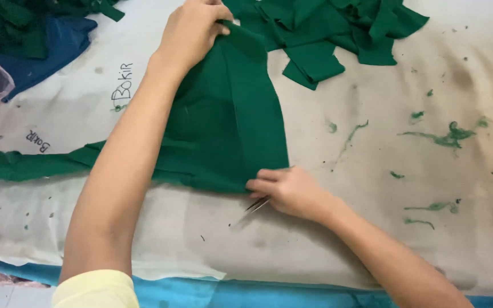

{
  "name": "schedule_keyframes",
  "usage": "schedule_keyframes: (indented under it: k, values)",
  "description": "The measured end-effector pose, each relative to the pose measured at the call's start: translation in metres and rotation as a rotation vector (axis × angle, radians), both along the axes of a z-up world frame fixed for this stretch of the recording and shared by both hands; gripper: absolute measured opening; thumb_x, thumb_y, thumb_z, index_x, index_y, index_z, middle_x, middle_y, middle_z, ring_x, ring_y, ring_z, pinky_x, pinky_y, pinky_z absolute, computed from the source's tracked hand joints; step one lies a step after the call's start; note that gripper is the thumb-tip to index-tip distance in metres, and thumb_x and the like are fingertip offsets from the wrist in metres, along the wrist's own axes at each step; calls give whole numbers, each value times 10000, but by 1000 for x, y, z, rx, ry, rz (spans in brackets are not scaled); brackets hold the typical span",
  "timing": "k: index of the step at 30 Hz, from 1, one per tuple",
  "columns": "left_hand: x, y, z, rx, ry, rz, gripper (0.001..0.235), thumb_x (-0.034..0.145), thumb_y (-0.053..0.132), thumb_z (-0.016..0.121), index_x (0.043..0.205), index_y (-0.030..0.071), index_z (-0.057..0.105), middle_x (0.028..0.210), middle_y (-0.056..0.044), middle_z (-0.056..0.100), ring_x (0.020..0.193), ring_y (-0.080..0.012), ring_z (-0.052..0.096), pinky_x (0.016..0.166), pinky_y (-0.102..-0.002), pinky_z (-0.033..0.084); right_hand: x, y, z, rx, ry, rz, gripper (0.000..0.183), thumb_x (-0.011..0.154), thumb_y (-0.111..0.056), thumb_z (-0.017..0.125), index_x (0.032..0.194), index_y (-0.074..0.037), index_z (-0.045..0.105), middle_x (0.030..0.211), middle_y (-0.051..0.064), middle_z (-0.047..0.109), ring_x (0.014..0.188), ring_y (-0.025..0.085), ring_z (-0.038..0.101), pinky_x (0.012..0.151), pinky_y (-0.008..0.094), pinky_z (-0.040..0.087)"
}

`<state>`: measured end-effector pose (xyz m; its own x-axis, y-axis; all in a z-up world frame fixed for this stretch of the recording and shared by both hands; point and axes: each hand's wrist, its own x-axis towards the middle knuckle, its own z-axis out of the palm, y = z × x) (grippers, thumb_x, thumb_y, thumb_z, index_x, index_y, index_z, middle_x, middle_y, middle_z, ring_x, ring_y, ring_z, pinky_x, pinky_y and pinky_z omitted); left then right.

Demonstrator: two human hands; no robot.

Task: Trimming excess material and threads from green fabric pieces using thread snips on a cutting table.

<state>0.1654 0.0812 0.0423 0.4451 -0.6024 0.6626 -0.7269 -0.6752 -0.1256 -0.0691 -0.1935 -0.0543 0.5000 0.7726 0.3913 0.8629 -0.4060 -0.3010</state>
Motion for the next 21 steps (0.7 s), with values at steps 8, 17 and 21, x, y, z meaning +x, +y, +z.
schedule_keyframes:
  k: [8, 17, 21]
  values:
    - [-114, -17, 15, -109, 527, 175, 446, 1007, 112, 694, 1394, -9, 507, 1516, -269, 354, 1371, -448, 430, 1049, -558, 434, 22, -31, 14, 148, 70, -91, 209, 889, 89, 693, 1021, -72, 675, 862, 30, 740, 736, 192, 701, 584, 308, 515]
    - [-233, 143, -40, 182, 930, 598, 1188, 641, 652, 845, 1582, 185, 292, 1632, -80, 341, 1490, -329, 323, 1131, -570, 302, 22, -23, 24, 118, -57, -95, 434, 915, -345, 821, 819, -109, 470, 647, 24, 536, 536, 194, 485, 556, 350, 409]
    - [-251, 203, -28, 269, 1086, 1025, 676, 698, 633, 831, 1245, 310, 600, 1252, 69, 607, 1155, -188, 567, 989, -443, 354, 26, -34, 29, -8, -229, -137, 328, 705, -242, 689, 768, -111, 395, 621, 26, 422, 537, 242, 424, 587, 354, 425]
